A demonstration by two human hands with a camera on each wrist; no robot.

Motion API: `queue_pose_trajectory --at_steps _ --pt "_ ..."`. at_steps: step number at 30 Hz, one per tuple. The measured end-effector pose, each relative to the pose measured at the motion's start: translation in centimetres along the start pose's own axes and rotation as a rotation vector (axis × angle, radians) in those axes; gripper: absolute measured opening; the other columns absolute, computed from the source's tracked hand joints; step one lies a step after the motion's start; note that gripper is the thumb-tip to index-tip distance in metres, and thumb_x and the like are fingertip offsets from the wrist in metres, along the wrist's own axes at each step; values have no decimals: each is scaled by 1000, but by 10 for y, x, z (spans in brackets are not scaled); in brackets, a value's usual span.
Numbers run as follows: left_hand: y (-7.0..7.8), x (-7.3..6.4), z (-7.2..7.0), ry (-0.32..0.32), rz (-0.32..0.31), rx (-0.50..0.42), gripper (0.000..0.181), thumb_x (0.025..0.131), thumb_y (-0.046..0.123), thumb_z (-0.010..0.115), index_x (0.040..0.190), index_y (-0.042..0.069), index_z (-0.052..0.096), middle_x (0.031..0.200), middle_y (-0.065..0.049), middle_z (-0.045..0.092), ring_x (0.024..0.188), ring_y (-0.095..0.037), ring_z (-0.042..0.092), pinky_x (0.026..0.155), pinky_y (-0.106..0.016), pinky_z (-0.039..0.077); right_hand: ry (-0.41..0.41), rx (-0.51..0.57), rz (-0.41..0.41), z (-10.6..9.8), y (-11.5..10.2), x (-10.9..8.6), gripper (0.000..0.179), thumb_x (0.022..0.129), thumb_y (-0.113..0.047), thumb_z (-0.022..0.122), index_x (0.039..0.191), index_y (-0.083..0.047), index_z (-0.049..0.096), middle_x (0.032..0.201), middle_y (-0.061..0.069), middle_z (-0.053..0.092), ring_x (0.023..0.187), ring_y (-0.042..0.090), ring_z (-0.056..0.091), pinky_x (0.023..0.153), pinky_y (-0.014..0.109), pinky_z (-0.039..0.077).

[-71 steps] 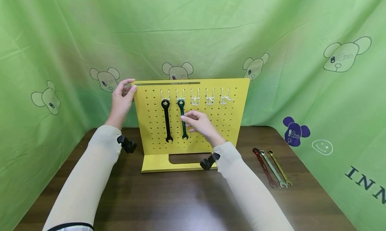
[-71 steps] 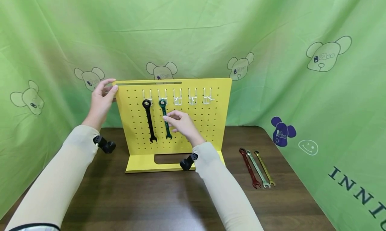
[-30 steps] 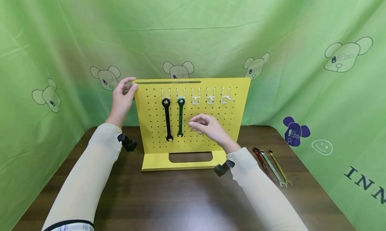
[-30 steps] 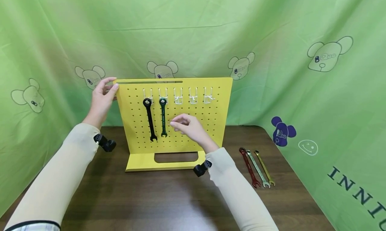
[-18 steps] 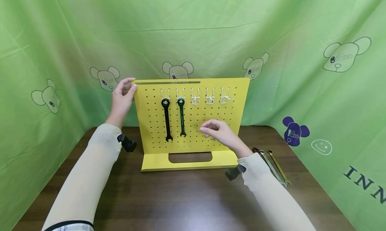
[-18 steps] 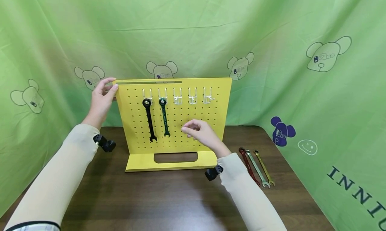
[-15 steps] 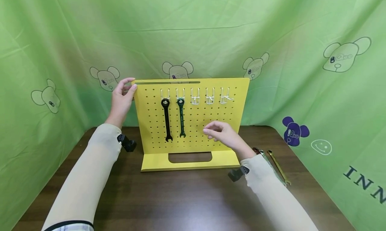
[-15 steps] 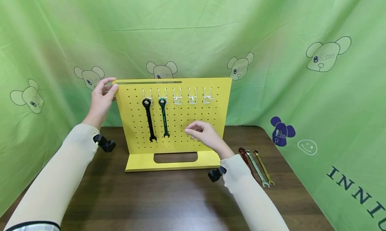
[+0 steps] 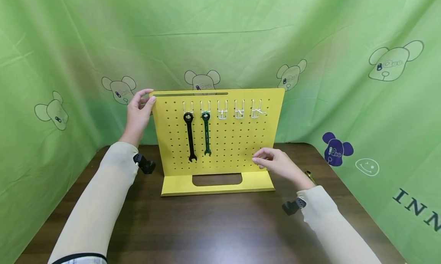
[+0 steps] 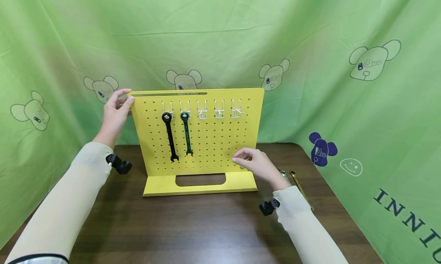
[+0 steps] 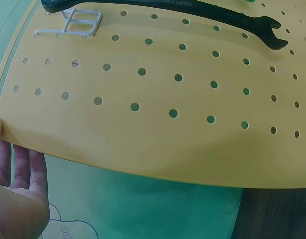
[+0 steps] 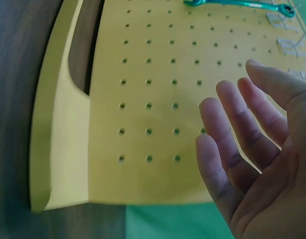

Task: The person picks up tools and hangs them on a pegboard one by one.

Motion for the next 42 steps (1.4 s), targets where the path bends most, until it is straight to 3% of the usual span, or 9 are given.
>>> queue_pose_trajectory --at_steps 9,17,25,42 --pt "1 1 1 -3 8 -5 37 103 22 59 138 11 56 114 -3 56 99 -15 57 89 -27 54 -4 -10 50 -16 36 -25 33 97 -32 69 115 -4 69 92 4 71 81 21 68 71 37 59" --pt "0 0 0 -3 -4 4 38 102 24 60 138 14 57 115 -2 56 100 -14 56 92 -30 53 7 -24 142 -33 75 -47 37 96 -31 70 119 -2 67 99 11 72 85 29 69 67 38 58" --pt "-1 2 -1 -1 -6 3 33 102 25 60 134 19 59 116 -3 56 100 -15 57 91 -29 54 -4 19 240 -38 112 -64 43 97 -25 70 124 7 61 104 17 70 84 26 67 66 36 58" --pt "-1 0 -1 -3 -3 -1 32 102 25 60 134 19 59 115 -2 55 99 -14 55 91 -30 53 -28 19 370 -42 163 -79 50 94 -16 71 128 16 53 109 24 67 89 19 65 71 35 59"
Point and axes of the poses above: each hand's wrist, its own x-axis towards the middle knuckle, its own z-axis out of the palm, y = z × x, the point moved 10 cm from there along x, towards the middle knuckle
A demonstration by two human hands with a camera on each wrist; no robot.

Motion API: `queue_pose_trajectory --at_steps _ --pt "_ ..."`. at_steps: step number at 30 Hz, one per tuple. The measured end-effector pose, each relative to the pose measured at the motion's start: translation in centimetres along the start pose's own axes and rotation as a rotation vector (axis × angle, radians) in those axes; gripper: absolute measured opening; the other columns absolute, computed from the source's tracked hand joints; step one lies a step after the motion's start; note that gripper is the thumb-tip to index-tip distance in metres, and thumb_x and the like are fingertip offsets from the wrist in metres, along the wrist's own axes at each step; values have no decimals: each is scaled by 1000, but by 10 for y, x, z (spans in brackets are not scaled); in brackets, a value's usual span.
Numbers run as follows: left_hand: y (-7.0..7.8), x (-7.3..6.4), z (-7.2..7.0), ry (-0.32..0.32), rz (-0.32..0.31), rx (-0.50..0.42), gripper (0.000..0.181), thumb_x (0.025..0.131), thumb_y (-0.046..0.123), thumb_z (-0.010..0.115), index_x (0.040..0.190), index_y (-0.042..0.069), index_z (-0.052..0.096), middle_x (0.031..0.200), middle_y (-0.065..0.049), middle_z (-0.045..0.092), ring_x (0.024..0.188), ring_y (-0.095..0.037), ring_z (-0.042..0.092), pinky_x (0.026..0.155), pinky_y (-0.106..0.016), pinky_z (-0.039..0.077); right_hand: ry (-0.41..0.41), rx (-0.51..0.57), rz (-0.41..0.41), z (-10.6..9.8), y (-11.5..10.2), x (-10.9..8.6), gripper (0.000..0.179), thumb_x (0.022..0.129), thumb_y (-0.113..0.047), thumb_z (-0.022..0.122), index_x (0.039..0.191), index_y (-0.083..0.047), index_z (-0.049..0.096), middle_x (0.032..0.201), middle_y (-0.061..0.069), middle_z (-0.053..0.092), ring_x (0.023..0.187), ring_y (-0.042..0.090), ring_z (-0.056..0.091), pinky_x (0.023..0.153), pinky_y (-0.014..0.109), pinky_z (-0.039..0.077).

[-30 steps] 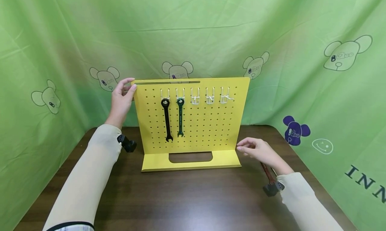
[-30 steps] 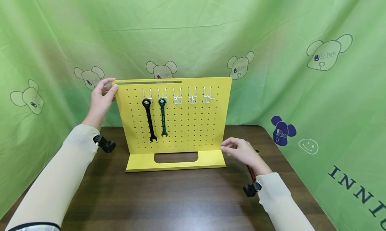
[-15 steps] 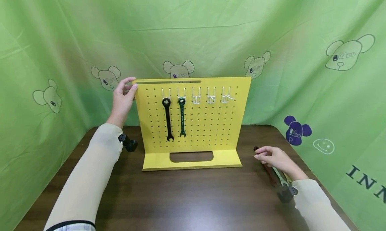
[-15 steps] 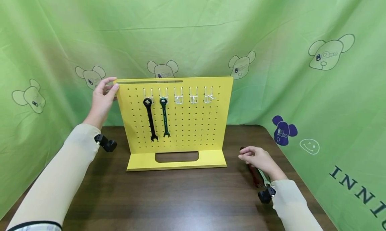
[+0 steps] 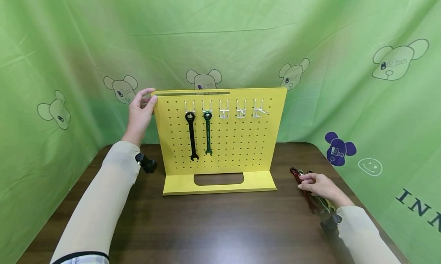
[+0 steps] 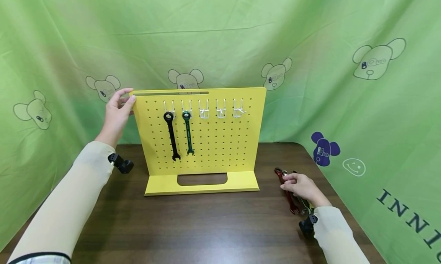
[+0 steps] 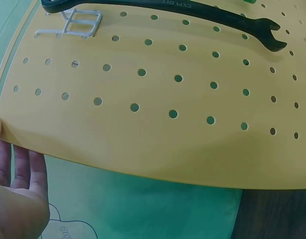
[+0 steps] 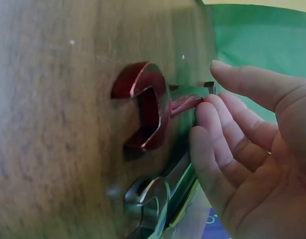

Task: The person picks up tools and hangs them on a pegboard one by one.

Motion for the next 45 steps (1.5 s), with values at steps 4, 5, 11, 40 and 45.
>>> queue_pose_trajectory --at_steps 4,5,11,40,45 --pt "0 0 0 4 -1 -1 32 102 25 60 134 19 59 115 -2 55 99 -14 56 91 -30 53 15 -29 13 -3 6 3 51 93 -18 72 127 15 55 107 20 68 86 17 64 69 32 58" --pt "0 0 0 6 -2 0 32 102 25 60 134 19 59 115 -2 56 99 -14 56 91 -30 53 19 -41 15 -3 7 3 51 93 -18 72 127 14 55 106 18 68 85 17 63 68 32 58" --pt "0 1 0 10 -1 -5 32 102 24 60 133 19 60 115 -2 56 99 -14 56 89 -29 53 64 -115 28 -6 9 8 48 91 -23 74 121 12 62 95 9 71 75 17 62 61 32 56" --pt "-2 2 0 22 7 4 34 102 24 60 135 17 60 112 -2 56 96 -12 56 85 -25 54 206 -195 112 -8 17 15 23 84 -29 73 76 -8 72 65 -3 62 60 15 58 52 29 51" --pt "-1 1 0 21 4 3 33 102 24 61 135 18 60 112 -2 56 96 -12 56 86 -25 54 216 -206 113 -9 18 15 23 84 -29 74 76 -8 73 66 -3 61 60 15 57 52 29 50"
Point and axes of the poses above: each hand's wrist, its own x-axis towards the middle knuckle, its own z-axis out of the palm, y = z × x, the point moved 10 cm from there along x, towards the middle knuckle
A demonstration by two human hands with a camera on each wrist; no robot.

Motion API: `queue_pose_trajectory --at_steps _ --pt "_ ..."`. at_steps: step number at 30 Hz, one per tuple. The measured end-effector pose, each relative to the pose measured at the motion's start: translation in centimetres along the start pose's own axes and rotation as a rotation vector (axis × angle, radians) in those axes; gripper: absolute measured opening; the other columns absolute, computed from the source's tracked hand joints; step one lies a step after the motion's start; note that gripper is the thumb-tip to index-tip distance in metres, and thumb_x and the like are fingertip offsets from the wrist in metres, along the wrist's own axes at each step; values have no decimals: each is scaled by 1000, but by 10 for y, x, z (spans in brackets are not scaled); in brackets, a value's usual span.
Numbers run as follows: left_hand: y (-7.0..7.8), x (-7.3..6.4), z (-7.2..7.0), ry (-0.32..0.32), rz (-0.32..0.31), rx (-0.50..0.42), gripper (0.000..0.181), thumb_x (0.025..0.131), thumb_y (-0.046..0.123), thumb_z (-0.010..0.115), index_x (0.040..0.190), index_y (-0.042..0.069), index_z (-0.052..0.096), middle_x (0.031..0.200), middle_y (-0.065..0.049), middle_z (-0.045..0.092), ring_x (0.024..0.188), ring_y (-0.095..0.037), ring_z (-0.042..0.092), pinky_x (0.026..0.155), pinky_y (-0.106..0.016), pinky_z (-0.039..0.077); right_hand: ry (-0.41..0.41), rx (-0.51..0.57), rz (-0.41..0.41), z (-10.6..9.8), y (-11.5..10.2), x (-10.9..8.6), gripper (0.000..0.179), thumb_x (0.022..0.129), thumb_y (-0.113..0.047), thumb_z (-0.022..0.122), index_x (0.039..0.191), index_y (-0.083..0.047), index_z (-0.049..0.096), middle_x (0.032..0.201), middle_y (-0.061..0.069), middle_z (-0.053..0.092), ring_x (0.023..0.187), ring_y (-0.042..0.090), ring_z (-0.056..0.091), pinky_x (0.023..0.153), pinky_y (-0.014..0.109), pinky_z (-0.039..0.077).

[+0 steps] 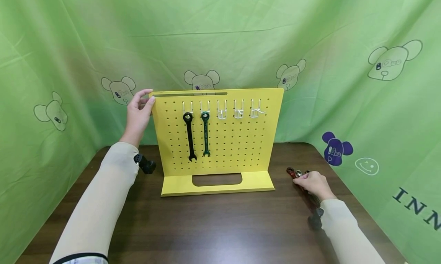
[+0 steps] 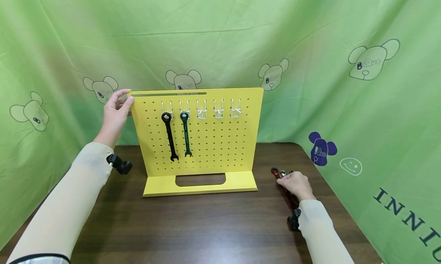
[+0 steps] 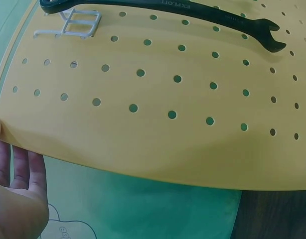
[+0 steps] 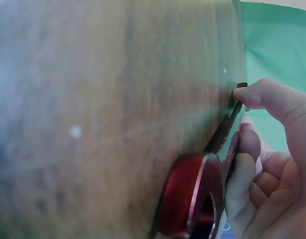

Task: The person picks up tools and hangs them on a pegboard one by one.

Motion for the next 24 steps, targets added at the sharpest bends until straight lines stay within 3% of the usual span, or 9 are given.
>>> queue_pose_trajectory --at_steps 15,24 --pt "1 0 -1 0 13 14 34 102 25 60 135 18 59 112 -1 56 95 -12 56 85 -25 53 2 -42 -44 -5 -2 1 29 88 -35 73 86 -6 75 88 5 69 79 22 57 66 34 46" --pt "0 0 0 -9 -1 -2 34 102 24 61 135 18 59 114 -2 56 97 -13 57 87 -26 54 -60 11 -39 -3 -1 -3 33 91 -36 73 92 -3 75 80 0 62 73 19 52 62 32 43"
Point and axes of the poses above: each hand's wrist, its own x-axis towards the middle knuckle, its own z-axis out of the palm, y = z × x, the point moved 10 cm from there along x, towards the middle knuckle
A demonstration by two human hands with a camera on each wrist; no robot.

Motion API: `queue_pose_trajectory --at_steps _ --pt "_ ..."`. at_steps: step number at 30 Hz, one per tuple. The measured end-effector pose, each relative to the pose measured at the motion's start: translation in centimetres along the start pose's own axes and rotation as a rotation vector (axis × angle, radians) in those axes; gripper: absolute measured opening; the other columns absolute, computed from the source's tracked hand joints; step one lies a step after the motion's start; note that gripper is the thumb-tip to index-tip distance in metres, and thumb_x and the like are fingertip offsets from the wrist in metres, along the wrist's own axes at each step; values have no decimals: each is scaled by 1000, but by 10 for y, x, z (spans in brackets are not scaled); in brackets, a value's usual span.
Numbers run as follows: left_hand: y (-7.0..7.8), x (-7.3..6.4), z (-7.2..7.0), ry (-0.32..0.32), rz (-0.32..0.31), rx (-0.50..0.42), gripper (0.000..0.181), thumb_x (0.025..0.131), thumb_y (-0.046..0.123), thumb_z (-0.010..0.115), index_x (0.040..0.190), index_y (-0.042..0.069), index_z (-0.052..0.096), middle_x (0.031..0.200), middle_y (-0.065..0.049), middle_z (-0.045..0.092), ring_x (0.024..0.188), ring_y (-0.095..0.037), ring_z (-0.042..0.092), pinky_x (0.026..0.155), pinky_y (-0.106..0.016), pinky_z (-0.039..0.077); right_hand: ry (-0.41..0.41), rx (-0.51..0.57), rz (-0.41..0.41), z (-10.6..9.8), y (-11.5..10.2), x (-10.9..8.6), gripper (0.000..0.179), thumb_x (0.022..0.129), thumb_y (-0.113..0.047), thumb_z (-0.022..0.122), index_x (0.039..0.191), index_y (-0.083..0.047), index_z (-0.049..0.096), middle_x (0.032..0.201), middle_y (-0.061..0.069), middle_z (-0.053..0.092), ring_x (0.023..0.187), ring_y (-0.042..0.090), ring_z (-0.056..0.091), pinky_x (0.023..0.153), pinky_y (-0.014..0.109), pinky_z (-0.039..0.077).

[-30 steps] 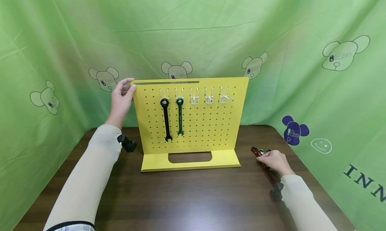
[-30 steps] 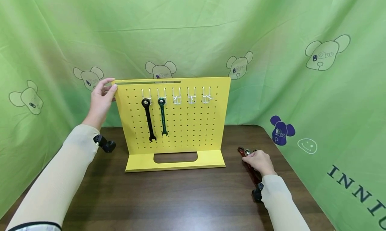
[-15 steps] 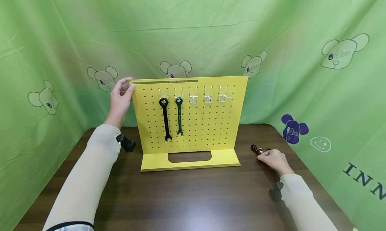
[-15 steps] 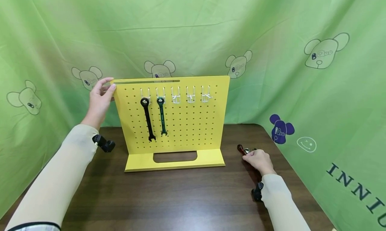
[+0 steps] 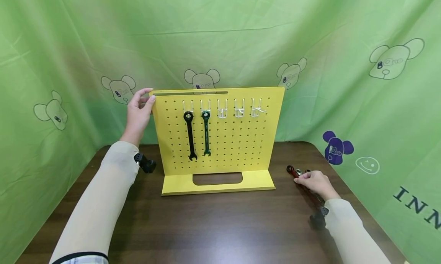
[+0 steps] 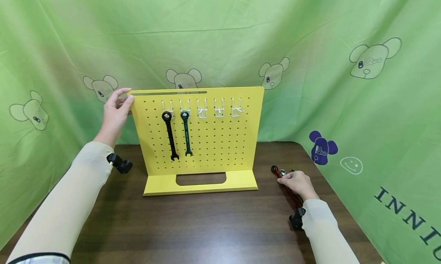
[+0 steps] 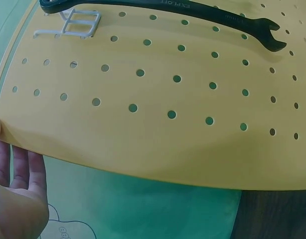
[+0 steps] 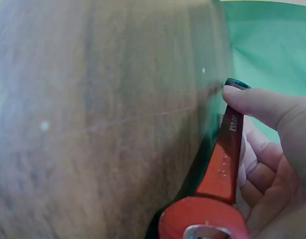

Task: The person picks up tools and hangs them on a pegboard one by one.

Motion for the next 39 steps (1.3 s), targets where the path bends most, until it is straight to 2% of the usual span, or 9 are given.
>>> queue_pose_trajectory --at_steps 8,18,23,33,39 --pt "0 0 1 1 -2 -5 35 102 23 61 136 16 59 114 -2 57 97 -13 56 86 -25 54 -5 26 -27 -3 -10 -4 36 91 -36 74 94 0 75 81 -1 63 76 18 51 65 32 43" --pt "0 0 0 5 4 -9 34 102 23 60 135 16 59 114 -3 57 97 -13 57 85 -24 54 7 158 -70 -9 -33 -13 41 94 -32 73 107 7 70 72 -2 59 62 13 50 53 27 43" --pt "0 0 0 5 1 -9 33 102 23 60 135 17 60 113 -2 56 97 -13 56 86 -24 54 -1 232 -102 -14 -51 -18 43 94 -32 72 112 7 68 73 -1 56 58 15 52 51 30 47" --pt "0 0 -1 14 2 -6 32 102 23 61 133 18 61 113 -2 57 95 -12 56 84 -24 54 0 287 -175 -21 -84 -20 43 95 -31 72 116 6 67 80 3 58 66 15 56 58 33 56" --pt "1 -1 0 11 -3 -5 32 102 24 61 133 19 61 113 -2 57 97 -13 56 86 -26 53 -26 318 -176 -16 -105 -17 45 95 -33 72 118 4 66 83 4 59 70 16 59 63 35 57"
Point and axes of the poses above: each hand's wrist, its own x-axis towards the middle knuckle, its own z-axis out of the palm, y = z × x, the point moved 10 cm from there along x, towards the middle knuckle
